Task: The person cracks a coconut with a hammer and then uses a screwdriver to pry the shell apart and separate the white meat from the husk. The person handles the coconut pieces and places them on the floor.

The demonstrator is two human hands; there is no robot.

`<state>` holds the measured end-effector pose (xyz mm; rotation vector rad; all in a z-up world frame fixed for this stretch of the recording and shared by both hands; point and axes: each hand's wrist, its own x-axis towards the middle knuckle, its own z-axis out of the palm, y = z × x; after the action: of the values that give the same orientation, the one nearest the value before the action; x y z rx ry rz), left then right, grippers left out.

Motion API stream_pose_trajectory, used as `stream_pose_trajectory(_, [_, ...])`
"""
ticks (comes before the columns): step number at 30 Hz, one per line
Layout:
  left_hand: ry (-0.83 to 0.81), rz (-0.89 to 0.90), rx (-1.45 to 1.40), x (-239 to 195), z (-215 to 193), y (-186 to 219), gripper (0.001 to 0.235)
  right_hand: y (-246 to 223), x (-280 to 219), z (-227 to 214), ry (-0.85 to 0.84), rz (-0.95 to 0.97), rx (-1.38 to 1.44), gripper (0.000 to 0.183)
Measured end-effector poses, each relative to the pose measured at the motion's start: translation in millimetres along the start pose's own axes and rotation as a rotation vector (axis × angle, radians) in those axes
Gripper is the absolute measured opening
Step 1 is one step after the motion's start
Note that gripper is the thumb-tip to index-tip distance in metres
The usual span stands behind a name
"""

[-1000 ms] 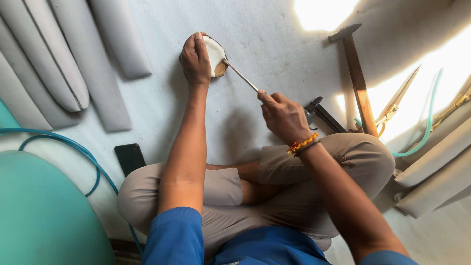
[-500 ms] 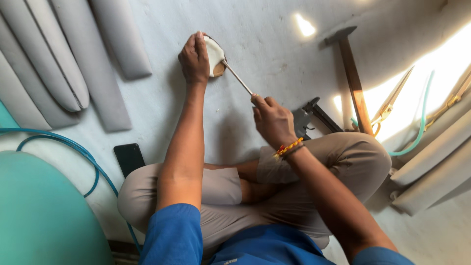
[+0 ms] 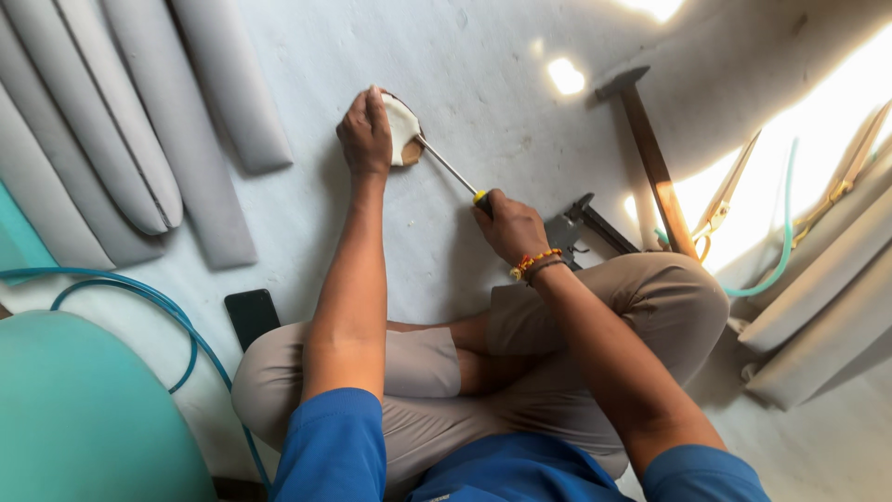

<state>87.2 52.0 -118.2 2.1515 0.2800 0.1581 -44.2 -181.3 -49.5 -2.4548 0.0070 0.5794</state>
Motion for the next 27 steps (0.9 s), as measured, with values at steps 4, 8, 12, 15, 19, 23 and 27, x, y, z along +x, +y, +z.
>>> stream_pose_trajectory(4, [0.012, -0.002, -0.006, 1.1, -0.2, -0.6, 0.052, 10.0, 4.1, 3.6, -0.028, -0.009, 0.021, 0.029])
stream_pose_trajectory(8, [0.020, 0.022, 0.006, 0.9, 1.6, -2.5, 0.052, 15.9, 6.5, -1.9, -0.023, -0.062, 0.106, 0.027])
stream_pose_trajectory(12, [0.024, 0.034, 0.005, 1.3, 0.9, -2.2, 0.052, 6.6, 5.2, -7.8, -0.014, -0.054, 0.043, 0.029])
stream_pose_trajectory(15, [0.086, 0.089, -0.029, -7.9, 3.8, -6.3, 0.048, -2.8, -0.6, -4.9, 0.007, -0.043, -0.053, 0.034])
stream_pose_trajectory(19, [0.140, 0.146, -0.015, -6.4, 9.5, -2.8, 0.042, -12.4, -1.9, 0.4, -0.016, 0.041, -0.017, 0.033])
stream_pose_trajectory(23, [0.111, 0.043, -0.025, -9.8, 8.7, -4.5, 0.041, -12.4, -5.1, 10.4, -0.106, 0.136, 0.221, 0.034])
stream_pose_trajectory(27, [0.122, 0.087, -0.010, -8.0, 11.6, -4.6, 0.039, -14.9, -6.5, 8.9, -0.057, 0.093, 0.140, 0.035])
